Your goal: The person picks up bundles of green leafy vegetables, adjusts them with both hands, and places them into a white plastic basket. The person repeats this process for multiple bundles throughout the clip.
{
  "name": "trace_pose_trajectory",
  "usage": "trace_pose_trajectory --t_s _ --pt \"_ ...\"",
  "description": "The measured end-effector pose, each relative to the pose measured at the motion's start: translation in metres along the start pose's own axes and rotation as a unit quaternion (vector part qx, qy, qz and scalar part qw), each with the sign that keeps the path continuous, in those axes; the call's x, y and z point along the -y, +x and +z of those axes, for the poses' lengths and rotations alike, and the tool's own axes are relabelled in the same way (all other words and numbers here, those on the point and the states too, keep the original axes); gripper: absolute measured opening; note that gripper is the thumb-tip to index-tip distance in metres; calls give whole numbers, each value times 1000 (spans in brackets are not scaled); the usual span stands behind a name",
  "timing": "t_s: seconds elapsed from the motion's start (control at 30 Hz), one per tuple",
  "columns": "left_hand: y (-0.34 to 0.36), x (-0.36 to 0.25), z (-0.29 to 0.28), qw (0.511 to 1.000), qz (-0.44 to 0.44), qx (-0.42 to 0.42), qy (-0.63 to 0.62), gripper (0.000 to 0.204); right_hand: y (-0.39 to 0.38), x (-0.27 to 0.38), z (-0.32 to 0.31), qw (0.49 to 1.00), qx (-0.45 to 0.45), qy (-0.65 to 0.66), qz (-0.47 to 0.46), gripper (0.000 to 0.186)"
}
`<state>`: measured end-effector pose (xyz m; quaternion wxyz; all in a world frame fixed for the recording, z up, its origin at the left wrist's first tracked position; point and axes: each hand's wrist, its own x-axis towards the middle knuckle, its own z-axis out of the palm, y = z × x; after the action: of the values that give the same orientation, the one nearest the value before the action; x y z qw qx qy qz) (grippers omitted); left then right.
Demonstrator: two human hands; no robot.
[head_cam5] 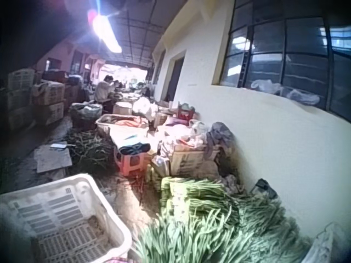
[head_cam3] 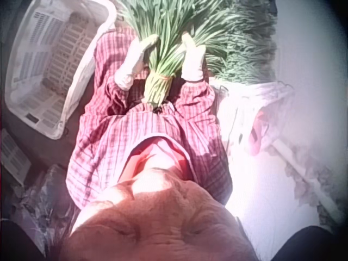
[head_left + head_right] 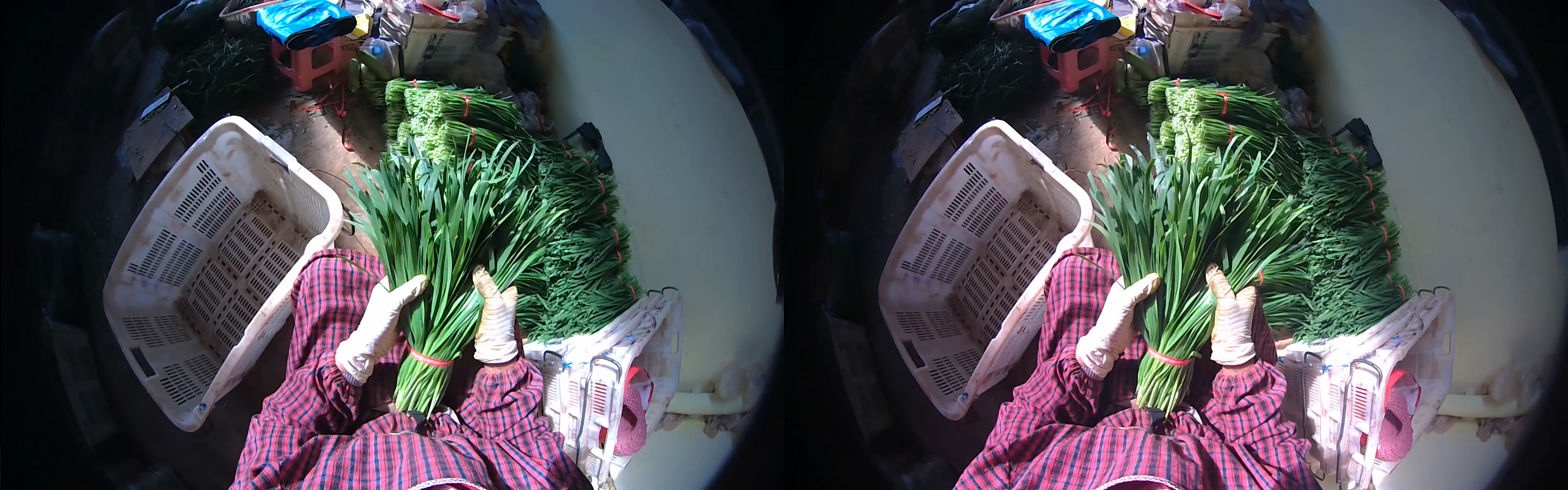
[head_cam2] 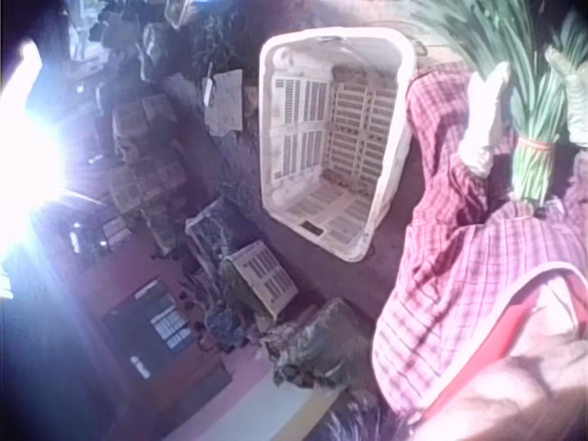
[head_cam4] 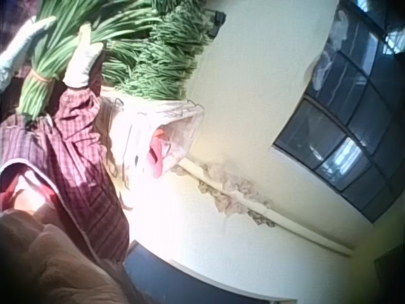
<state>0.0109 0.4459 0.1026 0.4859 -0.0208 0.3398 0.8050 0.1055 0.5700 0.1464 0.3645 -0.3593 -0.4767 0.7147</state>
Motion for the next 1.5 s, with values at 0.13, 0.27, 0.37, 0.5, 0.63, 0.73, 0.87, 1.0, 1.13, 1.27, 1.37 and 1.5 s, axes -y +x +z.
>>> trace_pose_trajectory --t_s 0.13,0.27,0.37,0.5,0.63,0.73,0.87,1.0,1.13,1.27,1.37,1.5 --pt "1 3 -17 991 18 72 114 38 4 -8 -5 993 -15 -106 58 31" --pt "8 7 -20 979 71 171 -90 62 24 -6 -27 972 128 161 117 34" --pt "12 10 -16 982 43 179 -34 57 32 -15 -40 939 164 204 222 42" --pt "6 2 -16 976 -142 140 -82 46 28 -26 -33 985 127 16 117 50" --pt "1 -7 -3 996 -22 77 28 54 14 -5 -13 987 151 38 42 60" --pt "-2 -2 18 966 141 47 210 59 -3 4 5 980 125 -152 -23 54" --pt "-4 -3 24 989 133 13 65 46 -1 9 11 994 80 -73 -3 33" --pt "-3 -7 10 1000 18 16 0 41 1 4 2 998 1 -56 21 18" --pt "3 -5 1 997 18 66 -26 42 -3 -5 4 999 21 -36 -9 26" --pt "5 -4 -2 997 39 63 -37 41 -4 -7 9 998 9 -58 -27 23" --pt "5 -3 -2 998 20 48 -32 43 -4 -5 9 999 -6 -46 23 23" --pt "4 -3 0 998 29 39 30 42 -7 -11 13 994 19 -104 -39 21"
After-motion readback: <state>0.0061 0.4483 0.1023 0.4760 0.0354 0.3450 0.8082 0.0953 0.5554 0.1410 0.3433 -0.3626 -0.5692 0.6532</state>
